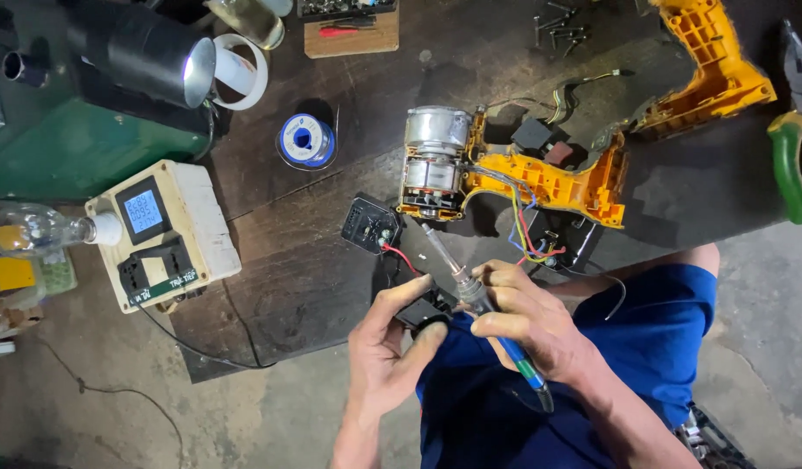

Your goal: Soldering wires to a trigger switch while repairing a disassembled yellow power drill on a workbench.

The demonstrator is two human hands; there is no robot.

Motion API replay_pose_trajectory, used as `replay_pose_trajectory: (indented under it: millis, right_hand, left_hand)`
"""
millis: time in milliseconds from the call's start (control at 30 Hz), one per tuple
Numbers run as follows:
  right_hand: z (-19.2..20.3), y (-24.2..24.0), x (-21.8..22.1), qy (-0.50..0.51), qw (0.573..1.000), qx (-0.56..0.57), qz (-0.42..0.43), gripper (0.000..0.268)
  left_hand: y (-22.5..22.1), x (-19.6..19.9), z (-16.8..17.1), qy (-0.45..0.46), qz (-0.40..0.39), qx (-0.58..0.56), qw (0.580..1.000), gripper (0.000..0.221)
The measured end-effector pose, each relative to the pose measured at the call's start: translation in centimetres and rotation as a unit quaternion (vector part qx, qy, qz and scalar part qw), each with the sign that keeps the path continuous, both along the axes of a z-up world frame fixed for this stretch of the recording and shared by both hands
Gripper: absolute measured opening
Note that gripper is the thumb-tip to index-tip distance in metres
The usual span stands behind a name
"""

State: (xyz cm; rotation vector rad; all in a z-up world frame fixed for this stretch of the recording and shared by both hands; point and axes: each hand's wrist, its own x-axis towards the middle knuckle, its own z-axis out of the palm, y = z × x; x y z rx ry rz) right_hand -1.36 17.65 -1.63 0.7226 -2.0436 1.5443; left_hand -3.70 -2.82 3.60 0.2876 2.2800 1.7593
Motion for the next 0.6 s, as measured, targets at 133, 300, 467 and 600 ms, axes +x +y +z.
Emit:
replay_pose_trajectory:
  millis: [133,300,467,600]
  right_hand:
    - [-0.8,-0.3,0.0,-0.001,1.0,0.007,0.022,0.016]
    - [-3.2,-0.2,0.8,0.009,0.999,0.043,-0.014,0.021]
    - [-3.2,-0.3,0.8,0.032,0.998,0.044,-0.024,0.022]
    - [-2.9,-0.2,1.1,0.036,0.998,0.035,-0.039,0.025]
  left_hand:
    - [-0.6,-1.4,0.2,0.132,-0.081,-0.052,0.987,0.025]
    - [-1.3,-0.9,-2.1,0.291,-0.111,-0.117,0.943,0.03]
    - [-1.2,-1.5,-2.0,0.341,-0.11,-0.168,0.919,0.031]
    - [-1.9,-1.9,-2.7,0.297,-0.118,-0.197,0.927,0.048]
